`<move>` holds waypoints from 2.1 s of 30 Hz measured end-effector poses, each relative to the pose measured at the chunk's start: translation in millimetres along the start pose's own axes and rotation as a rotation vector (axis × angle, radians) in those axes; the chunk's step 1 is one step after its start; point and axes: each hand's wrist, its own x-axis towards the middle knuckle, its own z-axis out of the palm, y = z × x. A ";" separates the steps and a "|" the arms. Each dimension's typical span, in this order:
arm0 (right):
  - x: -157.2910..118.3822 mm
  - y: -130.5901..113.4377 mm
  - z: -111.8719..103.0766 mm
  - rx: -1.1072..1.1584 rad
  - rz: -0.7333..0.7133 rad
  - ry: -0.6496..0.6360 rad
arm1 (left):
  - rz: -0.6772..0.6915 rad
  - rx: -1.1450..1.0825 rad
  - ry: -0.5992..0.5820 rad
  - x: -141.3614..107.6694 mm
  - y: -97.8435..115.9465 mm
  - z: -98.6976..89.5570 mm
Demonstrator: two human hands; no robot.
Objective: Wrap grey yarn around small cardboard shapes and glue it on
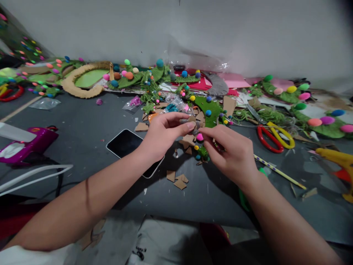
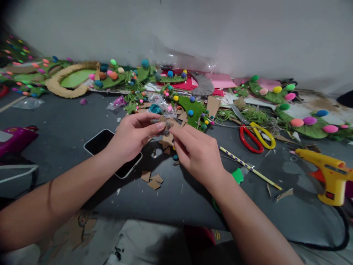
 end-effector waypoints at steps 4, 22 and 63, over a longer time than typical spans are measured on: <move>4.1 1.3 -0.2 0.129 0.044 0.040 | -0.054 -0.092 -0.050 1.0 2.0 -1.3; 5.9 0.8 2.0 0.094 0.249 -0.098 | 0.175 0.680 -0.098 -5.8 6.8 1.1; 10.3 13.0 -2.6 0.439 0.250 -0.073 | 0.052 0.299 -0.317 1.7 8.7 -8.7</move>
